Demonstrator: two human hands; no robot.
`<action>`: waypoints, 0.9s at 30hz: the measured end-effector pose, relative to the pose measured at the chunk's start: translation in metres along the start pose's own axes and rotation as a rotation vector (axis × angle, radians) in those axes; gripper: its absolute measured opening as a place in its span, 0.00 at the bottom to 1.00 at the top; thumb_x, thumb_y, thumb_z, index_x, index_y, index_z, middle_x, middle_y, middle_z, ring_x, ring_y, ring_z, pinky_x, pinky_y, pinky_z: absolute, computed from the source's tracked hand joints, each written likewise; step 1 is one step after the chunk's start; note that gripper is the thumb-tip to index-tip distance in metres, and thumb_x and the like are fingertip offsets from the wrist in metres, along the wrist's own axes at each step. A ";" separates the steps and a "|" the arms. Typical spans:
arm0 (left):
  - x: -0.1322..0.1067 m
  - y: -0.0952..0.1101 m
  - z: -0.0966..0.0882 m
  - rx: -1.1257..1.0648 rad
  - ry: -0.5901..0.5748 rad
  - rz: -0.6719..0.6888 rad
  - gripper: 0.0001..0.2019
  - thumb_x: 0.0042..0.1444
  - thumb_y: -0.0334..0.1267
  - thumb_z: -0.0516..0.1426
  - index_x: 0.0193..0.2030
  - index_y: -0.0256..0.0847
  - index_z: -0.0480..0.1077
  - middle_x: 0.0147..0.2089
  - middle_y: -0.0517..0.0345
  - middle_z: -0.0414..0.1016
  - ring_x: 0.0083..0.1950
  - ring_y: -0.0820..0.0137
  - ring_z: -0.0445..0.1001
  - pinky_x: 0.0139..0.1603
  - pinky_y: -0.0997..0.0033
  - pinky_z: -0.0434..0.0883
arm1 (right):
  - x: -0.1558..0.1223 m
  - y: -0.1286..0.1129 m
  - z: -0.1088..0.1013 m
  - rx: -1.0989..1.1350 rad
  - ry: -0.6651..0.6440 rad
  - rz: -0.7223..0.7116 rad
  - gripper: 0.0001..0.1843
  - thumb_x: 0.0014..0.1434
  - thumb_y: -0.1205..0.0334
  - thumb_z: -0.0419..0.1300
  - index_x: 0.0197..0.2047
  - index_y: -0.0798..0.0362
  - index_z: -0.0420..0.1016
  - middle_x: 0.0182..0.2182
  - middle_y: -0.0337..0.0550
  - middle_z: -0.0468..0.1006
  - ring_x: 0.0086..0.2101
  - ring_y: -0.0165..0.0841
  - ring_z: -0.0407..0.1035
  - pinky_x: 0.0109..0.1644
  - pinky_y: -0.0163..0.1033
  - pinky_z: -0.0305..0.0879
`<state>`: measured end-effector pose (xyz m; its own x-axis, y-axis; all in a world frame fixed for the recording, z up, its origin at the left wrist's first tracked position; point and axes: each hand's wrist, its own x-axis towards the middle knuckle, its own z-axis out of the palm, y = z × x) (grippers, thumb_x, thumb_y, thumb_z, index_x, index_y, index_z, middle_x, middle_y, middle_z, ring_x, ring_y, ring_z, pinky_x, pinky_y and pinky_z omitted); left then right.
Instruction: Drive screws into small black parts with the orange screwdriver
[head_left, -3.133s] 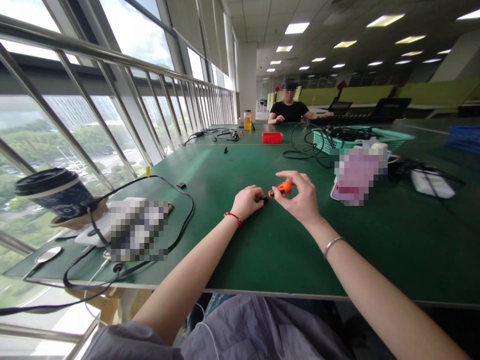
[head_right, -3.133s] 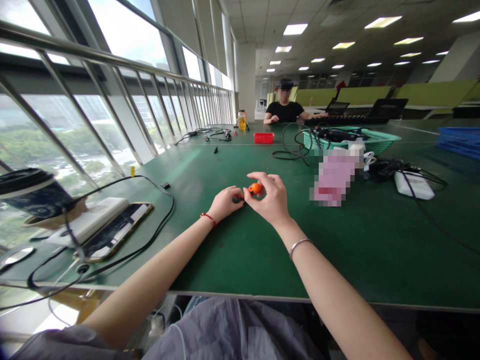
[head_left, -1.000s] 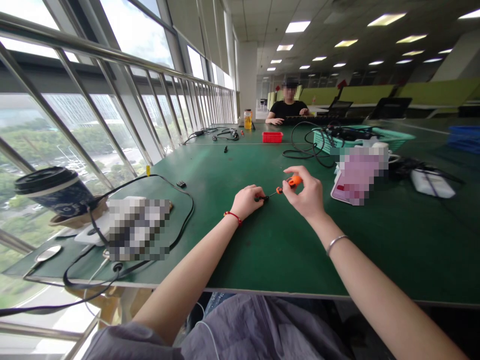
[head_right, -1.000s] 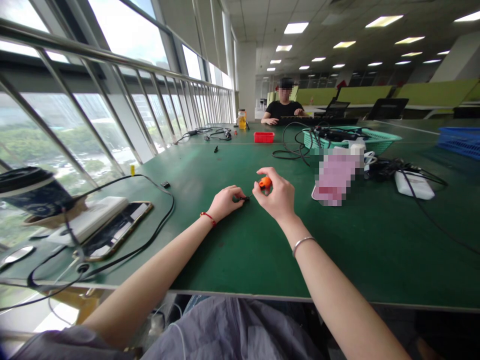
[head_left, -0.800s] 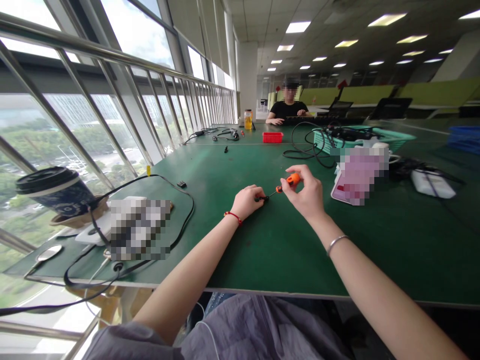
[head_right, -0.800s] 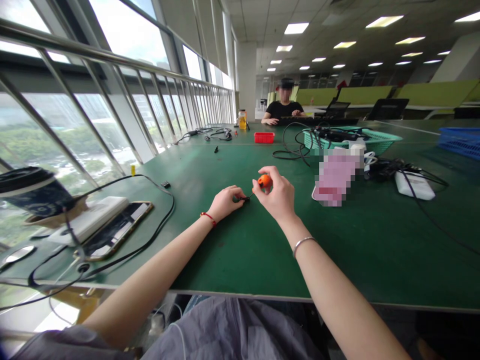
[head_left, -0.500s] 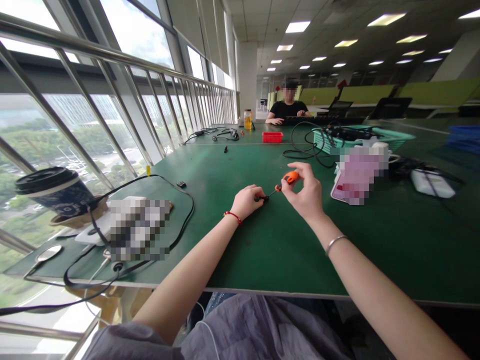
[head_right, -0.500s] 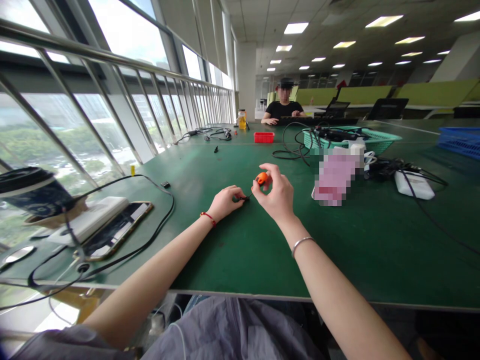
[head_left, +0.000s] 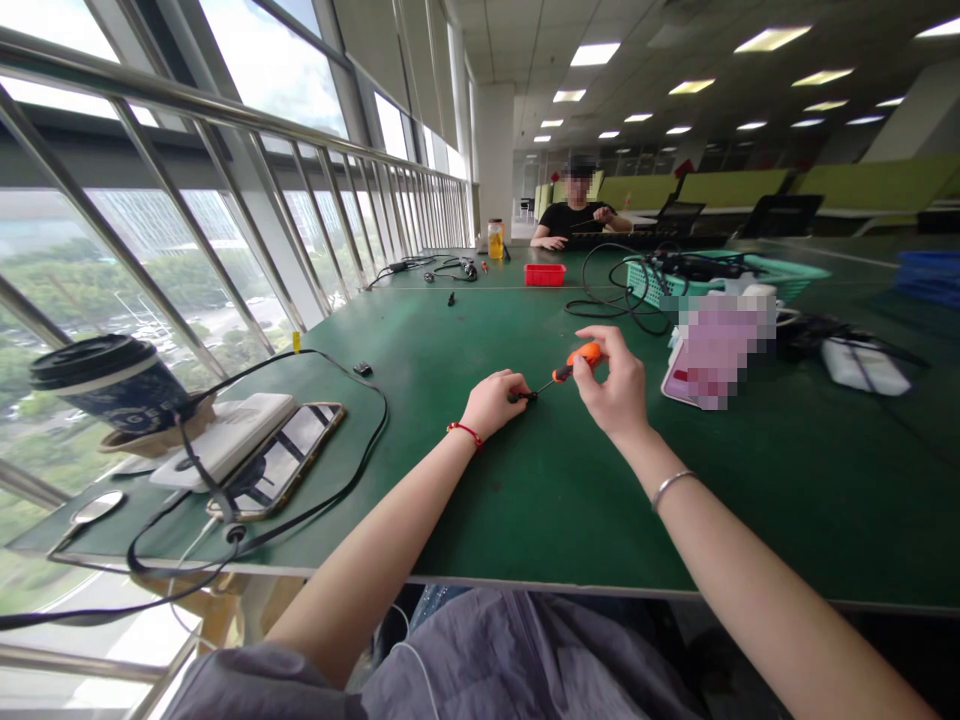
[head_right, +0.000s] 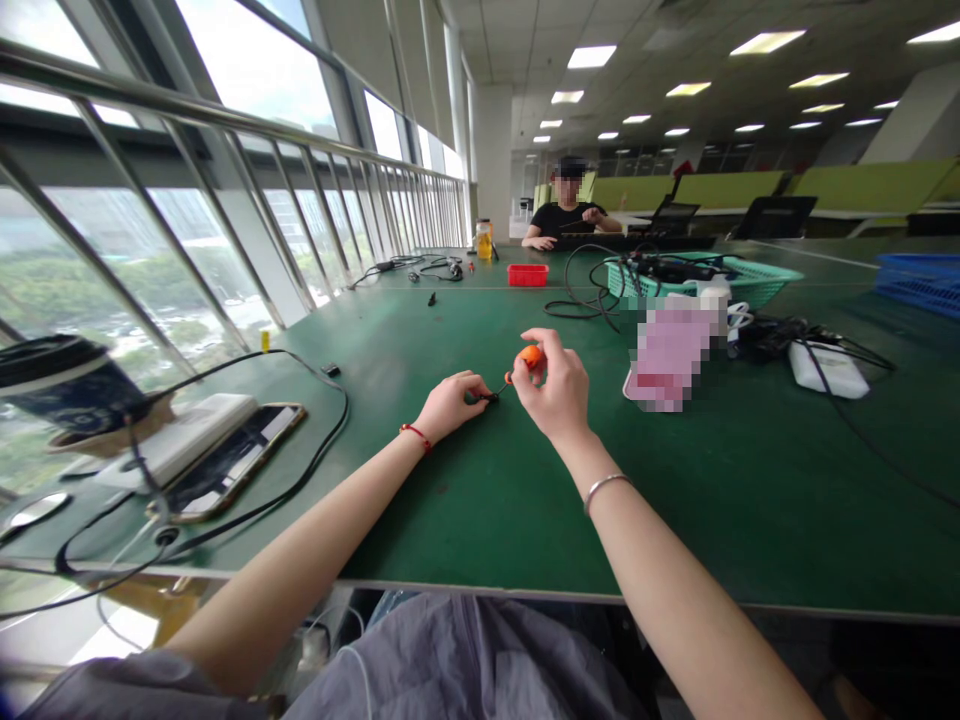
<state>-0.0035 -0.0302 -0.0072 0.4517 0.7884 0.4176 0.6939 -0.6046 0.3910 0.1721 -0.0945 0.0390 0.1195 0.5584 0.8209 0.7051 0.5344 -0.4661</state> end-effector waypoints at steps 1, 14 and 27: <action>0.000 0.000 0.000 -0.003 -0.002 0.001 0.05 0.50 0.33 0.57 0.33 0.42 0.73 0.36 0.59 0.73 0.39 0.70 0.73 0.38 0.74 0.70 | 0.000 0.000 0.000 0.024 0.002 -0.013 0.13 0.55 0.58 0.53 0.44 0.50 0.67 0.23 0.37 0.71 0.26 0.33 0.66 0.37 0.38 0.63; 0.001 0.000 -0.001 -0.012 0.002 0.006 0.05 0.49 0.33 0.57 0.33 0.41 0.73 0.36 0.59 0.73 0.38 0.70 0.73 0.38 0.74 0.70 | -0.001 -0.005 -0.001 0.017 0.021 -0.079 0.13 0.52 0.60 0.54 0.42 0.50 0.68 0.22 0.36 0.69 0.27 0.34 0.64 0.40 0.41 0.63; 0.001 -0.001 0.001 -0.023 -0.005 -0.004 0.05 0.49 0.33 0.57 0.33 0.42 0.73 0.36 0.59 0.72 0.38 0.71 0.73 0.39 0.73 0.70 | 0.000 -0.003 -0.002 -0.034 0.016 -0.109 0.11 0.52 0.60 0.54 0.40 0.49 0.69 0.25 0.38 0.72 0.30 0.36 0.66 0.43 0.42 0.63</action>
<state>-0.0037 -0.0289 -0.0078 0.4518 0.7916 0.4114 0.6827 -0.6036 0.4118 0.1711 -0.0975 0.0410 0.0516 0.4880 0.8713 0.7379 0.5692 -0.3626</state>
